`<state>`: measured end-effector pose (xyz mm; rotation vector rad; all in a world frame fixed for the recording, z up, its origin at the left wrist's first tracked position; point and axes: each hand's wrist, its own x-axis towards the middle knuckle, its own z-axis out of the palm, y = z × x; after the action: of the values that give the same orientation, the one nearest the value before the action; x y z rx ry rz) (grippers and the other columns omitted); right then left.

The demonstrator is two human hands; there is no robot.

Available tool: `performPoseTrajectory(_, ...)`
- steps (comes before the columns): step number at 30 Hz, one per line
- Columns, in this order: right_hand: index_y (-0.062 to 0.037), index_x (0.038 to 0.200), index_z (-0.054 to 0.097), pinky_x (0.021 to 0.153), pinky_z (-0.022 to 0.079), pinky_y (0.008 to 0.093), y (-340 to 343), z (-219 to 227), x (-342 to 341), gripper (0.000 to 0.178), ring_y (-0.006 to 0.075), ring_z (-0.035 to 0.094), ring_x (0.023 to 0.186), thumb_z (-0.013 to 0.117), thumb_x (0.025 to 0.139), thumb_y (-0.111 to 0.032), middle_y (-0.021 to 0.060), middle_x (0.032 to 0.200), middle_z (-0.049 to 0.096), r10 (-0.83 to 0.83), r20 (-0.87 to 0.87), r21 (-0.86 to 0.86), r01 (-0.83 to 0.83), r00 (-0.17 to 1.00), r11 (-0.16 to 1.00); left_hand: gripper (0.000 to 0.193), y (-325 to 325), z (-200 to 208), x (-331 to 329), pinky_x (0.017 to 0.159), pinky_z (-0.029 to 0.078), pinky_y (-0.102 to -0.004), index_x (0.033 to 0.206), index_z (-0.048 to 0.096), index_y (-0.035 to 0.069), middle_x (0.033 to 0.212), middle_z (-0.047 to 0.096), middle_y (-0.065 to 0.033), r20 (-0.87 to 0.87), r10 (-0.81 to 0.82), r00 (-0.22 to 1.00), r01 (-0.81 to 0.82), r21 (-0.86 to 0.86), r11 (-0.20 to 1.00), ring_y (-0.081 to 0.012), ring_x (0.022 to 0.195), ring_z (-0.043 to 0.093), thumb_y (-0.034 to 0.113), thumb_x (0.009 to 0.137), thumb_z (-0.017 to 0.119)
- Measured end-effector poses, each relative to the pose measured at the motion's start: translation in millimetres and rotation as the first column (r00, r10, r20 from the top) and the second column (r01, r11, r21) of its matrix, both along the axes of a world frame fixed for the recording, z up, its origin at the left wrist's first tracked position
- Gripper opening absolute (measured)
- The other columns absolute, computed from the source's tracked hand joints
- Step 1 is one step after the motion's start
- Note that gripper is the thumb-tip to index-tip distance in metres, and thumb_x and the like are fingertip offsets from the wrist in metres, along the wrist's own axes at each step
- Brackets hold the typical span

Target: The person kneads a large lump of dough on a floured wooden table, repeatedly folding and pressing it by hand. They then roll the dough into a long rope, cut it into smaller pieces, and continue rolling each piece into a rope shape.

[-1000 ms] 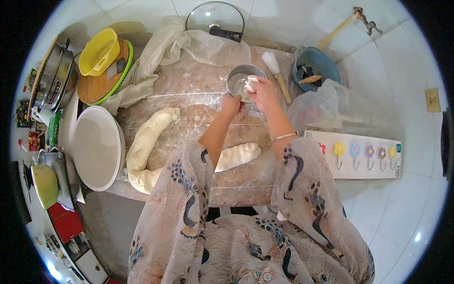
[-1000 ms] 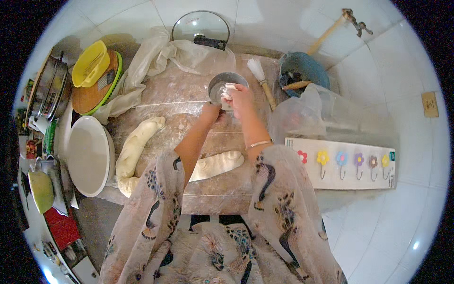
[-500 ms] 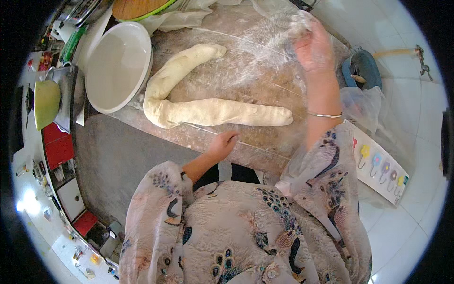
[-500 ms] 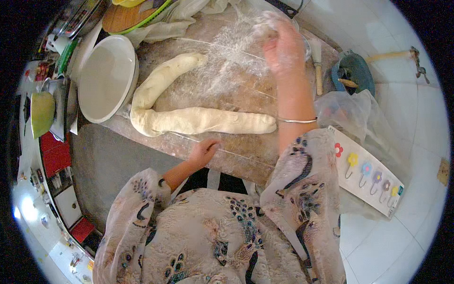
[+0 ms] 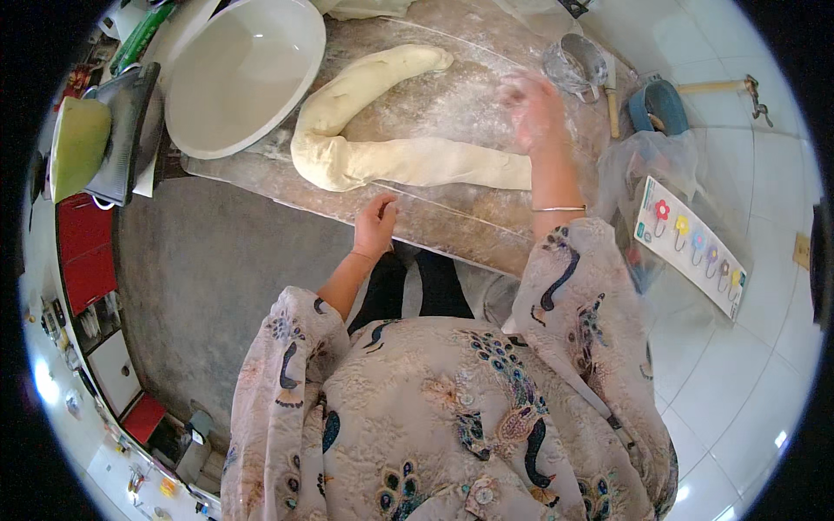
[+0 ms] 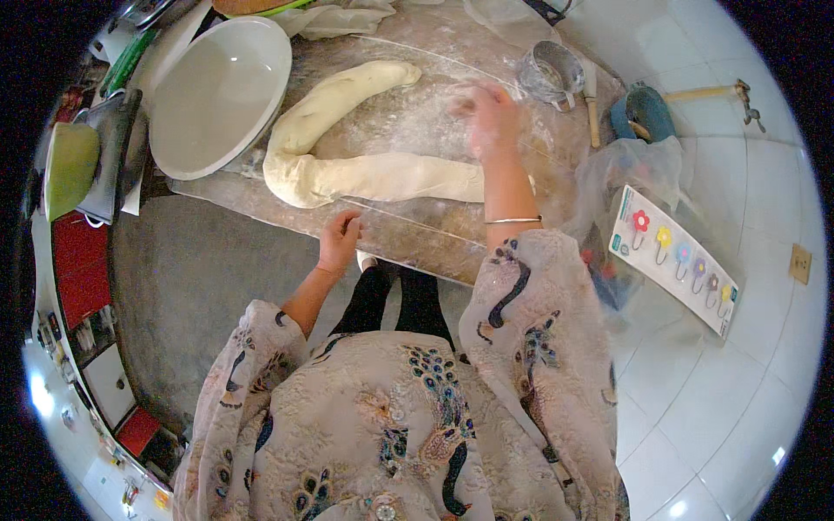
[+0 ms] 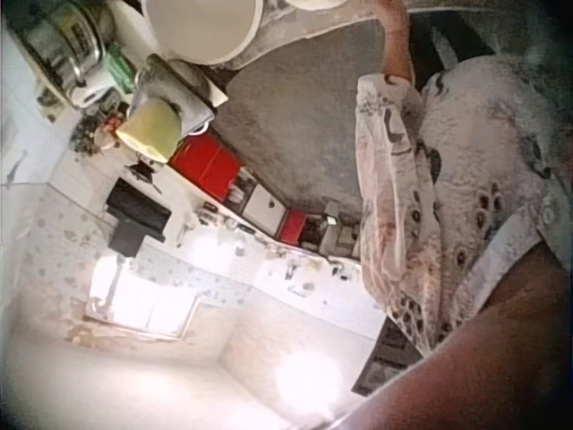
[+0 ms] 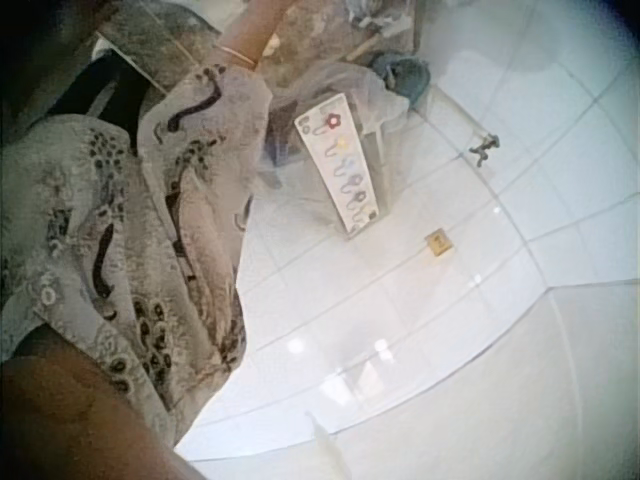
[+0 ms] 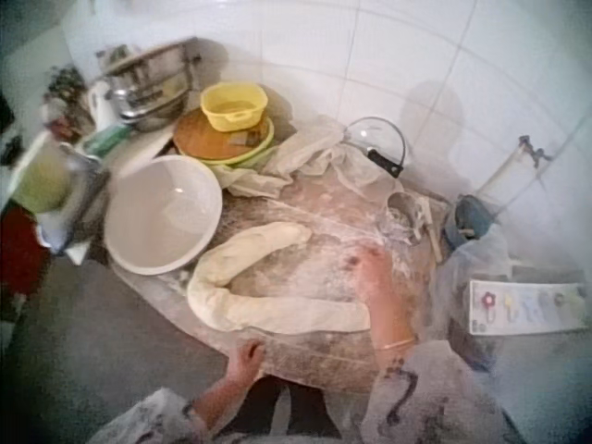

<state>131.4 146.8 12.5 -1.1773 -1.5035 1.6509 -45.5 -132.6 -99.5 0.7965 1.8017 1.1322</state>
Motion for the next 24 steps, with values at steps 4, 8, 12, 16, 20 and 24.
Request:
performPoseTrajectory(4, -0.0016, 0.106, 0.066, 0.064, 0.054, 0.0341, -48, -23, 37, 0.023, 0.0208, 0.066, 0.071, 0.058, 0.086, -0.010, 0.0129, 0.090, 0.070, 0.013, 0.301, 0.014, -0.018, 0.953, 1.000, 0.023, 4, 8, -30, 0.077, 0.051, -0.0356, 0.109, 0.064, 0.002, 0.094, 0.066, -0.0153, -0.257, 0.002, 0.967, 0.035, 0.142, 0.989, -0.0277, 0.088, 0.064, 0.006, 0.088, 0.057)
performPoseTrajectory(8, -0.0004, 0.117, 0.062, 0.080, 0.053, 0.0421, -72, -63, 75, 0.033, 0.0305, 0.066, 0.088, 0.057, 0.088, -0.016, 0.0184, 0.099, 0.068, -0.269, 0.476, 0.255, 0.161, 0.838, 0.953, 0.040, 50, 38, -13, 0.096, 0.044, -0.0426, 0.123, 0.058, 0.004, 0.127, 0.056, -0.0188, -0.574, -0.066, 0.816, 0.285, 0.302, 0.910, -0.0368, 0.117, 0.052, 0.004, 0.083, 0.057)
performPoseTrajectory(12, 0.0017, 0.130, 0.053, 0.109, 0.030, 0.0534, -116, -102, 61, 0.050, 0.0358, 0.048, 0.124, 0.055, 0.090, -0.028, 0.0220, 0.130, 0.054, -0.351, 0.678, 0.641, -0.286, 0.646, 0.712, 0.052, 84, 14, 45, 0.107, 0.031, -0.0512, 0.133, 0.051, 0.004, 0.137, 0.050, -0.0175, -0.714, -0.073, 0.697, 0.367, 0.267, 0.891, -0.0385, 0.129, 0.042, 0.020, 0.084, 0.060)
performPoseTrajectory(16, -0.0002, 0.139, 0.044, 0.115, 0.017, 0.0560, -117, -118, 59, 0.061, 0.0350, 0.033, 0.138, 0.050, 0.091, -0.037, 0.0200, 0.145, 0.042, -0.400, 0.811, 0.566, -0.398, 0.428, 0.722, 0.062, 118, -13, 40, 0.109, 0.026, -0.0540, 0.134, 0.050, 0.004, 0.139, 0.049, -0.0153, -0.882, -0.148, 0.447, 0.460, 0.085, 0.884, -0.0355, 0.133, 0.039, 0.040, 0.084, 0.060)
performPoseTrajectory(20, -0.0028, 0.142, 0.040, 0.115, 0.014, 0.0586, -27, -137, 48, 0.064, 0.0373, 0.026, 0.142, 0.048, 0.092, -0.040, 0.0183, 0.150, 0.036, -0.382, 0.808, 0.563, -0.400, 0.448, 0.723, 0.057, 219, 43, 14, 0.106, 0.029, -0.0496, 0.125, 0.059, 0.008, 0.131, 0.053, -0.0143, -0.641, -0.669, 0.375, 0.398, -0.541, 0.741, -0.0331, 0.124, 0.046, 0.046, 0.083, 0.059)
performPoseTrajectory(24, -0.0110, 0.147, 0.036, 0.115, 0.008, 0.0613, 44, -96, 20, 0.068, 0.0331, 0.019, 0.146, 0.048, 0.091, -0.048, 0.0121, 0.156, 0.027, -0.419, 0.857, 0.502, -0.306, 0.300, 0.809, 0.052, 264, 35, -10, 0.105, 0.030, -0.0507, 0.122, 0.061, 0.010, 0.131, 0.052, -0.0160, -0.870, -0.386, 0.307, 0.283, -0.304, 0.910, -0.0346, 0.123, 0.046, 0.046, 0.086, 0.056)
